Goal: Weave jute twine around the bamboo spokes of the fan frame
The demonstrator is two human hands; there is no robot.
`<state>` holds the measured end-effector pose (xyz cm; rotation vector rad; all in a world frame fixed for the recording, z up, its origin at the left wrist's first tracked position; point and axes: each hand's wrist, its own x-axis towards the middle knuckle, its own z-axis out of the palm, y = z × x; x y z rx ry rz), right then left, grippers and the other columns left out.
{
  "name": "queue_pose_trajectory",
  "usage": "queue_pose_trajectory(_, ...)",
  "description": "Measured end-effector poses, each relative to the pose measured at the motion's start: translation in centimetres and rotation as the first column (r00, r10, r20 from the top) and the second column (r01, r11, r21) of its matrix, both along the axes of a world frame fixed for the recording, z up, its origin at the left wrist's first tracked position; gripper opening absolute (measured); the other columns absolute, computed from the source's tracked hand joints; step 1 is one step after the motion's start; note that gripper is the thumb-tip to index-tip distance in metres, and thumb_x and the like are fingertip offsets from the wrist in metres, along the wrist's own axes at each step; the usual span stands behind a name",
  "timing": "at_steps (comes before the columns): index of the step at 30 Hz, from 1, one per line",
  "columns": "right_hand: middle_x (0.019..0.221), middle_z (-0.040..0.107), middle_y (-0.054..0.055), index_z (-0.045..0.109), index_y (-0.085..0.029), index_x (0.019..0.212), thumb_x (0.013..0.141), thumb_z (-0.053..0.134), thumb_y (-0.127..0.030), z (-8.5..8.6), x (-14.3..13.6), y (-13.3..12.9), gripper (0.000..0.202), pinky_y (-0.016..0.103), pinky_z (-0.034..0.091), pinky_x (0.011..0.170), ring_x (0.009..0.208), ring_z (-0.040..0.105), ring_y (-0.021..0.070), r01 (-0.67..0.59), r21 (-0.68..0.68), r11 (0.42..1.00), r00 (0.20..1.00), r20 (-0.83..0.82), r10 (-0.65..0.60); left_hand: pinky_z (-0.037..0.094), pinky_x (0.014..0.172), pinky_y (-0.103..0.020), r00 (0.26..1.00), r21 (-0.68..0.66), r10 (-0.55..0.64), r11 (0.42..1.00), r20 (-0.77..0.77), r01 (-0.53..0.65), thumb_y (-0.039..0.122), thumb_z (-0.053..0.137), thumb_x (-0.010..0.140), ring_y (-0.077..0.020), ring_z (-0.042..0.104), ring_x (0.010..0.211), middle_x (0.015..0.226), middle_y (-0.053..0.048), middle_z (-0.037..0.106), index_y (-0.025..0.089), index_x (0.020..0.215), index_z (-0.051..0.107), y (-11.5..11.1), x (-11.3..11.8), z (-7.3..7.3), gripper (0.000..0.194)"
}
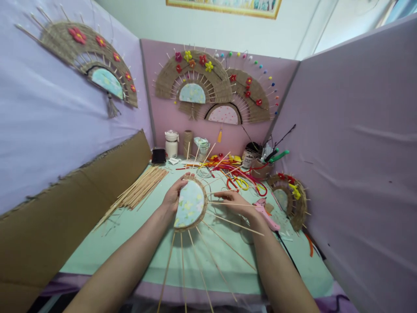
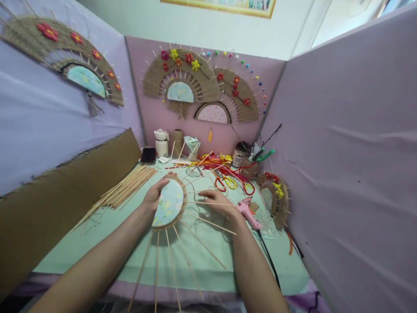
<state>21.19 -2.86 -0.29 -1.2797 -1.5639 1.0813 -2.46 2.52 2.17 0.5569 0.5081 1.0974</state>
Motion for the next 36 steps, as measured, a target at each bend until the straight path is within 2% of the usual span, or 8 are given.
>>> queue_pose_trajectory(3, 0.118, 0.064, 0.003, 0.069, -0.027, 0.103, 0.065, 0.066, -0.017, 0.0, -0.3, 0.3, 0.040, 0.038, 0.041, 0.096, 0.113, 0.053, 0.0236, 0.116, 0.117, 0.986, 0.980, -0.177, -0.094, 0.054, 0.072, -0.030, 0.998, 0.003, -0.060, 0.998, -0.023, 0.060, 0.006, 0.063, 0.067, -0.0153, 0.067, 0.075, 0.098, -0.002, 0.070, 0.019, 0.104, 0.062, -0.7, 0.7, -0.3, 0.039)
queue_pose_trajectory(7, 0.123, 0.061, 0.003, 0.067, -0.027, 0.107, 0.072, 0.068, -0.029, -0.1, -1.6, 0.2, 0.035, 0.039, 0.034, 0.104, 0.120, 0.049, 0.0222, 0.148, 0.185, 0.972, 0.929, -0.364, -0.072, 0.054, 0.069, -0.028, 0.988, 0.007, -0.140, 0.990, -0.068, 0.141, 0.007, 0.064, 0.068, -0.0146, 0.066, 0.073, 0.098, -0.004, 0.070, 0.016, 0.102, 0.062, -1.6, 1.7, -0.8, 0.036)
queue_pose_trajectory(11, 0.106, 0.068, 0.004, 0.066, -0.025, 0.108, 0.071, 0.071, -0.033, -0.7, -3.6, 0.1, 0.038, 0.032, 0.047, 0.082, 0.095, 0.062, 0.0187, 0.089, 0.110, 0.990, 0.891, -0.454, -0.030, 0.054, 0.073, -0.030, 0.985, 0.003, -0.152, 0.988, -0.087, 0.153, 0.006, 0.065, 0.066, -0.0162, 0.067, 0.077, 0.100, -0.005, 0.070, 0.016, 0.102, 0.062, -1.9, 2.3, -1.3, 0.037)
queue_pose_trajectory(14, 0.083, 0.070, 0.002, 0.068, -0.022, 0.099, 0.070, 0.072, -0.037, -1.3, -4.9, 0.2, 0.033, 0.026, 0.047, 0.061, 0.066, 0.060, 0.0136, 0.101, -0.021, 0.995, 0.862, -0.497, -0.098, 0.054, 0.073, -0.030, 0.992, -0.018, -0.106, 0.994, -0.064, 0.105, 0.006, 0.064, 0.066, -0.0161, 0.067, 0.077, 0.097, -0.004, 0.070, 0.016, 0.100, 0.062, -1.6, 2.5, -1.7, 0.035)
queue_pose_trajectory(18, 0.085, 0.071, 0.004, 0.070, -0.020, 0.090, 0.064, 0.074, -0.034, -1.8, -5.7, 0.4, 0.030, 0.027, 0.047, 0.063, 0.070, 0.061, 0.0148, 0.183, -0.066, 0.981, 0.835, -0.516, -0.190, 0.054, 0.072, -0.029, 0.998, -0.084, -0.003, 0.996, -0.067, -0.003, 0.004, 0.060, 0.066, -0.0151, 0.067, 0.074, 0.091, -0.003, 0.071, 0.016, 0.095, 0.062, -1.4, 2.6, -1.9, 0.030)
queue_pose_trajectory(24, 0.088, 0.071, 0.005, 0.071, -0.019, 0.095, 0.063, 0.074, -0.029, -2.1, -5.6, 0.4, 0.033, 0.030, 0.048, 0.072, 0.079, 0.063, 0.0173, 0.148, -0.054, 0.988, 0.863, -0.481, -0.155, 0.054, 0.072, -0.028, 0.998, -0.132, 0.023, 0.991, -0.052, -0.029, 0.003, 0.061, 0.064, -0.0147, 0.067, 0.072, 0.082, -0.002, 0.071, 0.016, 0.091, 0.062, -1.3, 2.8, -1.9, 0.030)
queue_pose_trajectory(30, 0.066, 0.068, 0.002, 0.072, -0.017, 0.080, 0.063, 0.073, -0.029, -2.1, -5.4, 0.4, 0.022, 0.023, 0.042, 0.052, 0.055, 0.056, 0.0121, 0.093, -0.168, 0.981, 0.809, -0.562, -0.172, 0.054, 0.067, -0.026, 0.998, -0.132, 0.006, 0.991, -0.055, -0.014, 0.003, 0.061, 0.064, -0.0141, 0.067, 0.066, 0.074, -0.001, 0.069, 0.015, 0.084, 0.061, -2.0, 3.1, -2.0, 0.024)
queue_pose_trajectory(36, 0.045, 0.053, -0.004, 0.069, -0.016, 0.065, 0.061, 0.071, -0.030, -2.0, -4.9, 0.1, 0.014, 0.021, 0.023, 0.039, 0.037, 0.035, 0.0058, 0.112, -0.175, 0.978, 0.846, -0.499, -0.186, 0.054, 0.061, -0.033, 0.977, -0.246, -0.171, 0.960, -0.128, 0.136, 0.014, 0.064, 0.068, -0.0189, 0.066, 0.057, 0.063, -0.003, 0.068, 0.015, 0.083, 0.061, -4.2, 2.9, -2.2, 0.015)
